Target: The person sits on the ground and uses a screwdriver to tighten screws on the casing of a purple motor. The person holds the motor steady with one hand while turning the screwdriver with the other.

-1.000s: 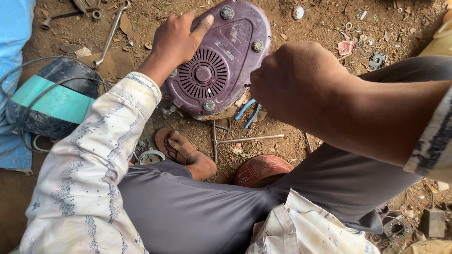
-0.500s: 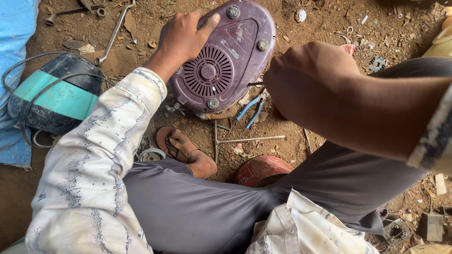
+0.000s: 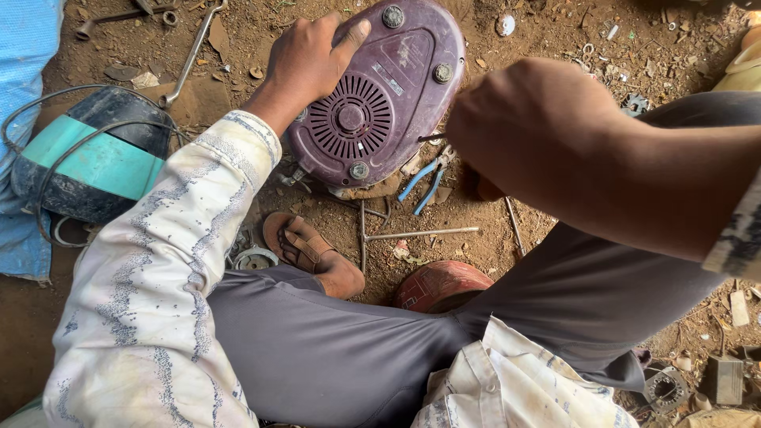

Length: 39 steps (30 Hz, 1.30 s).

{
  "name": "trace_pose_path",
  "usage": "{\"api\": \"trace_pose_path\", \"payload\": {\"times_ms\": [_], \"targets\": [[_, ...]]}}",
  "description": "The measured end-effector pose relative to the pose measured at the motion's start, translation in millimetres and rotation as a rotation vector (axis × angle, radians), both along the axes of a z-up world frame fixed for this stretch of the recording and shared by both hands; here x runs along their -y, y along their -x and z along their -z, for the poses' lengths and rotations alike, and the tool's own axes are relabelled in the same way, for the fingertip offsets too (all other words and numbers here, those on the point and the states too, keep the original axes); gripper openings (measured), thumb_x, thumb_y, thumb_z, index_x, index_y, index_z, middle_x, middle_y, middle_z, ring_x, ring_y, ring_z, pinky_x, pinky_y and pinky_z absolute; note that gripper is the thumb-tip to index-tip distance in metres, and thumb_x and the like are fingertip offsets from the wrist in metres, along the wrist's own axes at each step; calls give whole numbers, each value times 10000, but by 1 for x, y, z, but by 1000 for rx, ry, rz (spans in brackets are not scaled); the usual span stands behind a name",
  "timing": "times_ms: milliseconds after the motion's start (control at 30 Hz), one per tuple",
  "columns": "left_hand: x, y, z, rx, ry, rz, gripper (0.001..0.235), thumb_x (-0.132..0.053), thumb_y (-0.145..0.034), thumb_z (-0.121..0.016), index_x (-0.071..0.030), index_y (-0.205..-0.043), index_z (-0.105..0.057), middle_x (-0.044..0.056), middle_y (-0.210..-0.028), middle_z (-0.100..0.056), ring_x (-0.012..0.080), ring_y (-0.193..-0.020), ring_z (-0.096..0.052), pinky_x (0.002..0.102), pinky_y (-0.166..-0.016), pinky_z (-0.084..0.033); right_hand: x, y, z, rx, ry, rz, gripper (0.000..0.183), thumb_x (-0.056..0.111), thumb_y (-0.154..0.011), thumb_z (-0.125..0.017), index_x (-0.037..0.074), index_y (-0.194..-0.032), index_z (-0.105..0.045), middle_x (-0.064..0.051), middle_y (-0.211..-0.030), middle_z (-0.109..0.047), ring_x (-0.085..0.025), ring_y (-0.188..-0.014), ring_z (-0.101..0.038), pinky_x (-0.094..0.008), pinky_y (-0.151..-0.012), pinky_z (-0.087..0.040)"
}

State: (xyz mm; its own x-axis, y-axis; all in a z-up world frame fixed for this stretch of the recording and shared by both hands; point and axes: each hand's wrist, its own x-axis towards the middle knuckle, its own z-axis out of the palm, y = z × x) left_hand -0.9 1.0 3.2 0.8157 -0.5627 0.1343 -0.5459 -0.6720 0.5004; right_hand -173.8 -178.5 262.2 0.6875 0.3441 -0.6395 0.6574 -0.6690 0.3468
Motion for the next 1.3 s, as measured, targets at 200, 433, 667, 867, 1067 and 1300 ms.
{"api": "trace_pose_path", "payload": {"times_ms": [200, 433, 667, 867, 1067, 1300], "targets": [[2, 1, -2, 93, 24, 21, 560, -572, -1102, -529, -62, -950, -705, 205, -735, -705, 400, -701, -727, 528, -630, -578, -2, -5, -13, -87, 87, 260, 549, 589, -989, -590, 86, -858, -765, -74, -840, -765, -220, -758, -752, -370, -660, -614], [2, -1, 1, -34, 18, 7, 574, -579, -1089, -514, -56, -929, -693, 186, -729, -707, 386, -710, -729, 534, -679, -575, 19, -49, 8, -168, 26, 393, 419, 474, -955, -631, 81, -928, -774, -95, -886, -755, -244, -810, -764, -387, -705, -620], [3, 3, -7, -8, 6, 2, 581, -583, -1095, -513, -41, -985, -693, 206, -717, -699, 403, -705, -725, 533, -661, -573, 14, -44, 23, -199, 1, 338, 289, 363, -957, -637, 108, -942, -773, -84, -910, -738, -254, -840, -762, -396, -712, -624], [1, 5, -3, 146, 78, 41, 544, -559, -1087, -526, -56, -1048, -727, 213, -751, -706, 406, -687, -725, 515, -607, -584, -8, -2, 6, -219, 12, 319, 188, 267, -958, -642, 131, -954, -772, -74, -931, -723, -262, -866, -760, -404, -718, -629], [4, 0, -2, -45, -30, 3, 584, -575, -1095, -498, -59, -899, -687, 167, -697, -700, 340, -654, -734, 483, -625, -588, -21, 14, 0, -76, -63, 242, 127, 141, -909, -662, 128, -855, -776, -73, -886, -739, -260, -856, -754, -388, -650, -624], [0, -3, 0, 54, -3, 8, 593, -578, -1100, -524, -54, -879, -691, 176, -699, -700, 356, -650, -721, 489, -598, -574, -18, 4, -4, -17, 14, -292, 179, 264, -877, -717, 117, -789, -767, -40, -833, -755, -226, -812, -745, -349, -656, -582]]}}
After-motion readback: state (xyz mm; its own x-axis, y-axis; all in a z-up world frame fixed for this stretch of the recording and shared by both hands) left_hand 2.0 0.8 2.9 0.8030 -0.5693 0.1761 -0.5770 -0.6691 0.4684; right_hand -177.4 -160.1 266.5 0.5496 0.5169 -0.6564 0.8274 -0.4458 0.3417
